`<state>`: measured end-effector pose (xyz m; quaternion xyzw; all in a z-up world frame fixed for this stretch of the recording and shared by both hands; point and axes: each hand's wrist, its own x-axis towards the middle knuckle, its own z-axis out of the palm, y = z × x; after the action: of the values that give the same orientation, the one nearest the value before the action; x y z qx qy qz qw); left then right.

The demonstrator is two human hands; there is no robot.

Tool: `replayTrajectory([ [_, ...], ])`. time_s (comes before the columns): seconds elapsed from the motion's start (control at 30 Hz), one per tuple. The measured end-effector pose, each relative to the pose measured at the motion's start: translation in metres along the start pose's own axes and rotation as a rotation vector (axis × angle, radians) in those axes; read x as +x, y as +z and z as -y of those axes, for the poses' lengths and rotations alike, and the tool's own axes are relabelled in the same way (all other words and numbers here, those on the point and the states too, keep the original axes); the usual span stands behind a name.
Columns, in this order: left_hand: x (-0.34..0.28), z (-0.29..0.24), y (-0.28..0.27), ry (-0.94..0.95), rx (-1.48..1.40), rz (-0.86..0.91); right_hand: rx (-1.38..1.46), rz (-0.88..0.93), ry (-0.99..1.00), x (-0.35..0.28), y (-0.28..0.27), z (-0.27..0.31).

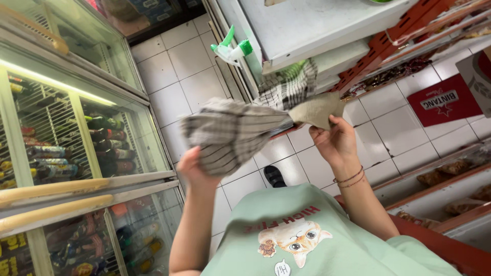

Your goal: The person cleans the glass door of a commercial refrigerator using a cloth and a spray bottle. They wipe the surface repeatedly, spray cleaner, and continue wiping different sections of the door.

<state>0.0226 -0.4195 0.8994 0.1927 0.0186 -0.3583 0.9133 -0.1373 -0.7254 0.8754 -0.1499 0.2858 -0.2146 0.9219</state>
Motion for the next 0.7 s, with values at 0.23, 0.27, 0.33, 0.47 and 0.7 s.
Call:
replayTrajectory([
  [0.23, -0.067, -0.093, 0.000, 0.639, 0.244, 0.204, 0.018, 0.047, 0.035, 0.028, 0.026, -0.021],
  [0.27, -0.075, -0.103, 0.006, 0.665, 0.259, 0.238, 0.016, 0.053, 0.038, 0.033, 0.029, -0.026],
  [0.33, -0.096, -0.117, 0.021, 0.706, 0.257, 0.237, 0.010, 0.013, 0.052, 0.040, 0.034, -0.040],
  [0.47, -0.127, -0.140, 0.050, 1.104, 0.032, -0.147, 0.018, -0.016, 0.029, 0.053, 0.039, -0.061],
  [0.7, -0.148, -0.139, 0.051, 1.196, 0.558, -0.359, -0.163, -0.164, -0.037, 0.057, 0.050, -0.082],
])
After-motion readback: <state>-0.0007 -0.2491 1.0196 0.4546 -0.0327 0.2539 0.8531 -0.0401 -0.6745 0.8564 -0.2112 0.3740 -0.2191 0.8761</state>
